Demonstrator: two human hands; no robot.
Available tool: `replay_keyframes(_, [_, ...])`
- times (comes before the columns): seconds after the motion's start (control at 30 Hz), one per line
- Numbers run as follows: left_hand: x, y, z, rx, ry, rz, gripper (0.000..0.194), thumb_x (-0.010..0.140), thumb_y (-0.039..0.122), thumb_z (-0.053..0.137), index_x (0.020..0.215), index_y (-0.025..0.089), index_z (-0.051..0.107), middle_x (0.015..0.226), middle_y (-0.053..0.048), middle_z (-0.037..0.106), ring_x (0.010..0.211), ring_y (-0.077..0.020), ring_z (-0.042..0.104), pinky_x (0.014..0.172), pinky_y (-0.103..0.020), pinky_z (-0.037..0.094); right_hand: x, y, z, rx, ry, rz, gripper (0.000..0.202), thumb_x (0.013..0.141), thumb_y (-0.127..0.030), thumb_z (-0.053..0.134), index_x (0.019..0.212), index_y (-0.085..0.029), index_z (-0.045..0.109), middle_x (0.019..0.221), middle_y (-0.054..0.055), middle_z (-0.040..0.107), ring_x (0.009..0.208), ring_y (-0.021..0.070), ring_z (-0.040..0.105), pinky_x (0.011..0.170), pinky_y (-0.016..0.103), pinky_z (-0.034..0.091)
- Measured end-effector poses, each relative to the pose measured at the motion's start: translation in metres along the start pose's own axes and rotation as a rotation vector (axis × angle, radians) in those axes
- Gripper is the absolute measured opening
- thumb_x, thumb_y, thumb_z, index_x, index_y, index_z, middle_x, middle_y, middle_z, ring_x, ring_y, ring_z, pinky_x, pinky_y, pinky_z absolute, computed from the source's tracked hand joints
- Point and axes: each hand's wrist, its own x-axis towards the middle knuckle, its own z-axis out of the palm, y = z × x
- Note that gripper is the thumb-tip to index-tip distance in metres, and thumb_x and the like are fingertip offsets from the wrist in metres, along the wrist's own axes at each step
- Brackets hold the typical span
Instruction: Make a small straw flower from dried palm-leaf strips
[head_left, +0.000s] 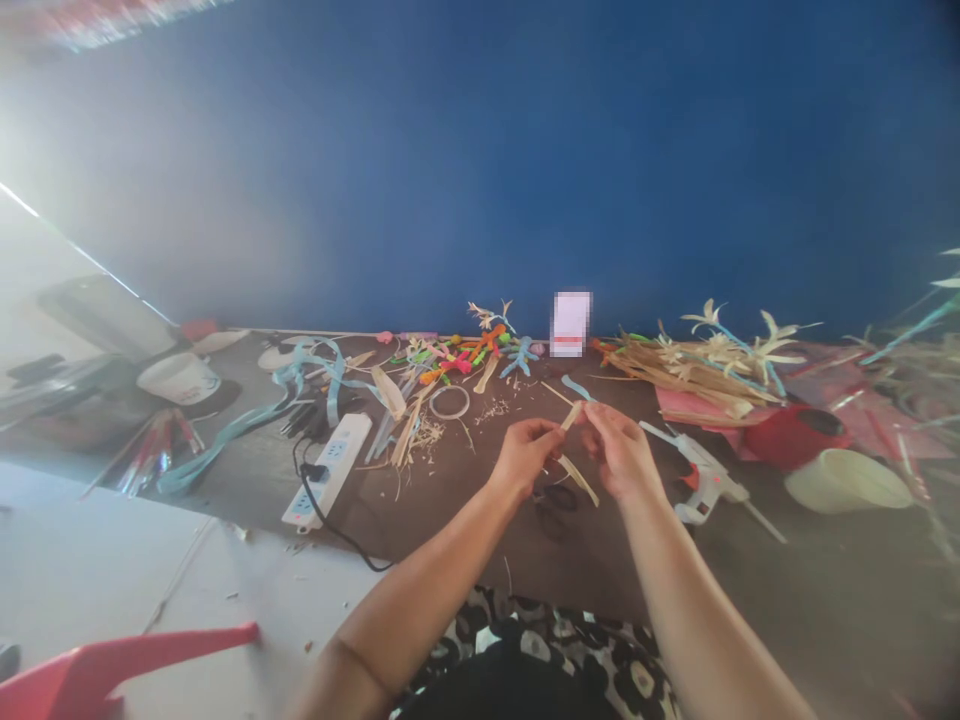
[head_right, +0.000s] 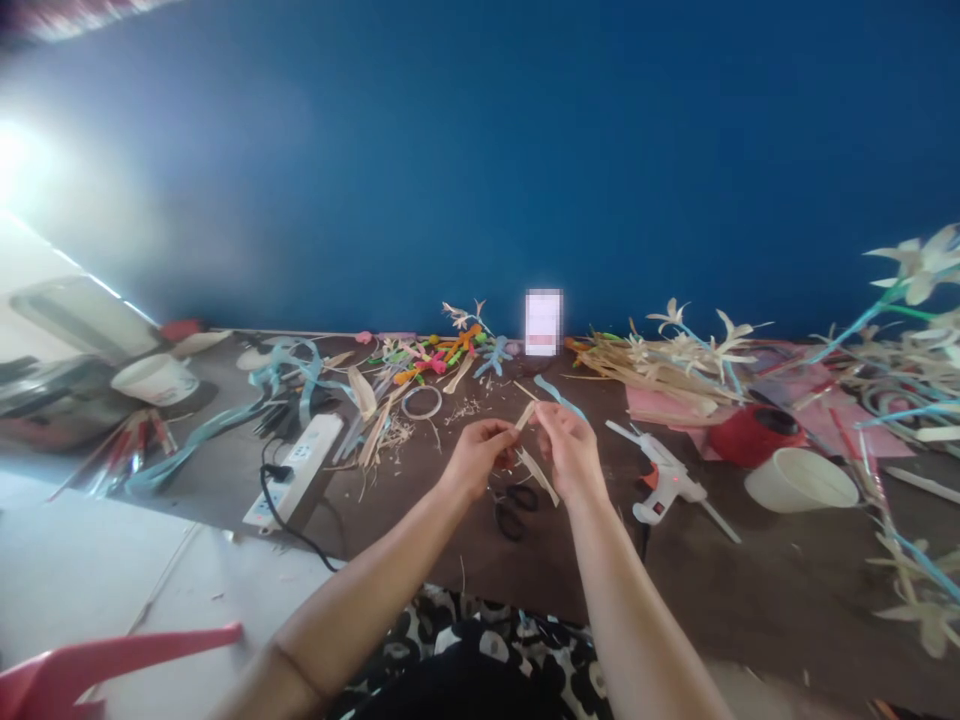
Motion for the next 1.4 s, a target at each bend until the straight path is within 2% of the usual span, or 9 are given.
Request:
replay_keyframes(0.13, [-0.003,0.003,0.001,-0.031,-0.018,-0.038,0.023,0.06,0.032,0.061,0.069,0.012,0.059,0.049,0.002,0.05,0.04,-0.0062,0.045,0.04,-0.018,0.036,-0.005,0.005,-0.002,-0.034,-0.027,0.032,0.021,0.065,-0.037,0.061,0.072,-0.018,0.057,0.04,-0.008,0.035,0.035,0.0043,0.026,0.034,0.019,0.016])
replay_keyframes(0.37, [-0.008,0.001,-0.003,-0.073,-0.052,-0.062,0.023,0.058,0.026,0.064,0.074,0.011,0.06,0.058,-0.001,0.055,0.047,-0.0072,0.048,0.042,-0.018,0.039,-0.007,0.006,-0.005,-0.002,-0.022,0.047,0.02,0.061,-0.035,0.064,0.063,-0.018,0.054,0.037,-0.009,0.033,0.033,0.0038,0.025,0.034,0.02,0.016])
replay_keyframes(0.5, [-0.007,0.0,-0.009,-0.227,-0.136,-0.163,0.026,0.064,0.03,0.059,0.083,0.011,0.06,0.075,-0.007,0.06,0.056,-0.0104,0.053,0.045,-0.02,0.042,-0.011,0.005,-0.008,0.044,-0.066,0.083,0.02,0.061,-0.035,0.063,0.064,-0.018,0.053,0.039,-0.009,0.034,0.033,0.0035,0.026,0.034,0.019,0.017])
replay_keyframes(0.6, [-0.008,0.0,-0.012,-0.269,-0.169,-0.252,0.027,0.07,0.034,0.052,0.082,0.011,0.059,0.077,-0.009,0.062,0.058,-0.0121,0.056,0.045,-0.021,0.042,-0.015,0.006,-0.01,0.036,-0.093,0.111,0.02,0.062,-0.035,0.062,0.066,-0.018,0.053,0.04,-0.009,0.035,0.034,0.0028,0.025,0.033,0.018,0.018])
replay_keyframes(0.73, [-0.011,-0.001,-0.01,-0.271,-0.214,-0.312,0.023,0.071,0.03,0.052,0.082,0.01,0.058,0.079,-0.01,0.063,0.059,-0.0126,0.057,0.047,-0.021,0.042,-0.019,0.006,-0.011,0.032,-0.109,0.149,0.019,0.064,-0.035,0.062,0.068,-0.018,0.053,0.04,-0.01,0.033,0.034,0.0022,0.024,0.033,0.016,0.017])
replay_keyframes(0.87, [-0.014,-0.004,-0.01,-0.297,-0.238,-0.316,0.02,0.071,0.025,0.054,0.083,0.01,0.06,0.078,-0.008,0.063,0.059,-0.0114,0.058,0.046,-0.019,0.041,-0.023,0.003,-0.012,0.006,-0.143,0.143,0.018,0.065,-0.033,0.061,0.067,-0.017,0.053,0.041,-0.009,0.036,0.035,0.0022,0.025,0.033,0.016,0.016])
replay_keyframes(1.07, [-0.016,-0.006,-0.012,-0.267,-0.255,-0.294,0.023,0.065,0.023,0.062,0.084,0.01,0.061,0.075,-0.007,0.061,0.057,-0.0088,0.055,0.044,-0.017,0.04,-0.027,0.002,-0.013,-0.056,-0.145,0.113,0.019,0.064,-0.035,0.062,0.067,-0.017,0.055,0.041,-0.01,0.033,0.035,0.0029,0.024,0.034,0.017,0.017])
replay_keyframes(1.4, [-0.023,-0.008,-0.007,-0.108,-0.171,-0.192,0.035,0.057,0.034,0.067,0.082,0.009,0.063,0.069,-0.007,0.06,0.054,-0.0088,0.052,0.044,-0.018,0.04,-0.03,0.009,-0.015,-0.092,-0.114,0.105,0.018,0.064,-0.033,0.062,0.069,-0.017,0.056,0.045,-0.008,0.043,0.035,0.0023,0.028,0.033,0.016,0.018])
